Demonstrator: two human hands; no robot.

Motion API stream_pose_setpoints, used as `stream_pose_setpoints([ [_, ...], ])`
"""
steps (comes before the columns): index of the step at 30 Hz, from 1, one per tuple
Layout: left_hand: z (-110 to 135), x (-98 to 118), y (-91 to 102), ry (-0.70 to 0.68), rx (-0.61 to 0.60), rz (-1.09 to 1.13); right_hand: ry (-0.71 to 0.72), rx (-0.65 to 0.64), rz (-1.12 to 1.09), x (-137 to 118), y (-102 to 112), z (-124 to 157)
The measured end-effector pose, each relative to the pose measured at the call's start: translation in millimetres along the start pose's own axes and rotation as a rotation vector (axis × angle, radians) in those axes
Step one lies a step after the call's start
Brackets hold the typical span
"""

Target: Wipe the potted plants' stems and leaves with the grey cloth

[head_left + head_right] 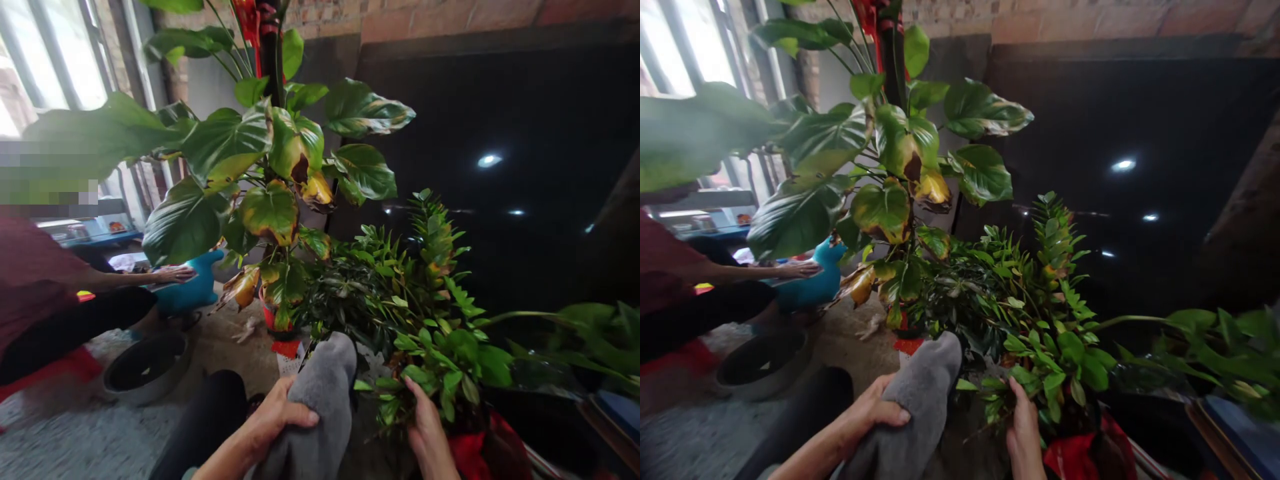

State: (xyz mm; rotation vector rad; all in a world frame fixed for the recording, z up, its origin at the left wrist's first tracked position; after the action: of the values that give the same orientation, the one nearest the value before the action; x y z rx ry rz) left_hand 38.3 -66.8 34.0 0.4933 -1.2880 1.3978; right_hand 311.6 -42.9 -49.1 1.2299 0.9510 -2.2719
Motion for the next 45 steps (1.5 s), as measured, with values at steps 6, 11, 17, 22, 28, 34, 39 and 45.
stream_pose_setpoints([
  [6, -4, 75, -5.2, -0.220, 0.074, 0.164, -0.018, -0.007, -0.002, -2, -4, 5],
  [11, -19, 51, 18.8, -0.214, 0.246, 0.114, -0.023, -0.018, 0.009, -2, -2, 5],
  [17, -16, 12, 12.7, -0.098, 0.128, 0.002, -0.025, -0.025, 0.024, -2, -3, 5],
  [22, -4, 66, -10.1, -0.240, 0.188, 0.052, -0.041, -0.046, 0.032, -2, -7, 9],
  [28, -25, 52, -12.9, -0.251, 0.210, 0.067, -0.022, -0.036, 0.017, -1, -4, 6],
  [34, -29, -5, -8.5, 0.004, 0.120, -0.054, -0.015, -0.001, 0.005, -2, -1, 3],
  [39, -17, 58, -28.0, -0.215, 0.081, 0.093, -0.003, -0.038, -0.017, -7, -9, 12],
  [45, -42, 64, -39.8, -0.289, 0.003, 0.006, -0.016, -0.031, -0.019, -7, -10, 13],
])
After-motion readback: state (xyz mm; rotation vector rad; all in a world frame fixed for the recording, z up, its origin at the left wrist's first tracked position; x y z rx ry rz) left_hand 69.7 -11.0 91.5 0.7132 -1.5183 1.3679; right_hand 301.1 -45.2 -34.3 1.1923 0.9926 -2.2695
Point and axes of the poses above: each hand's wrist, its own z-axis away from the middle knuckle, its own y-axis out of the back of the hand, x = y × z, the point moved 7 cm from there along -z, towards the middle knuckle, and after that the axes turned 3 degrees about z, right-handed, at the moved point
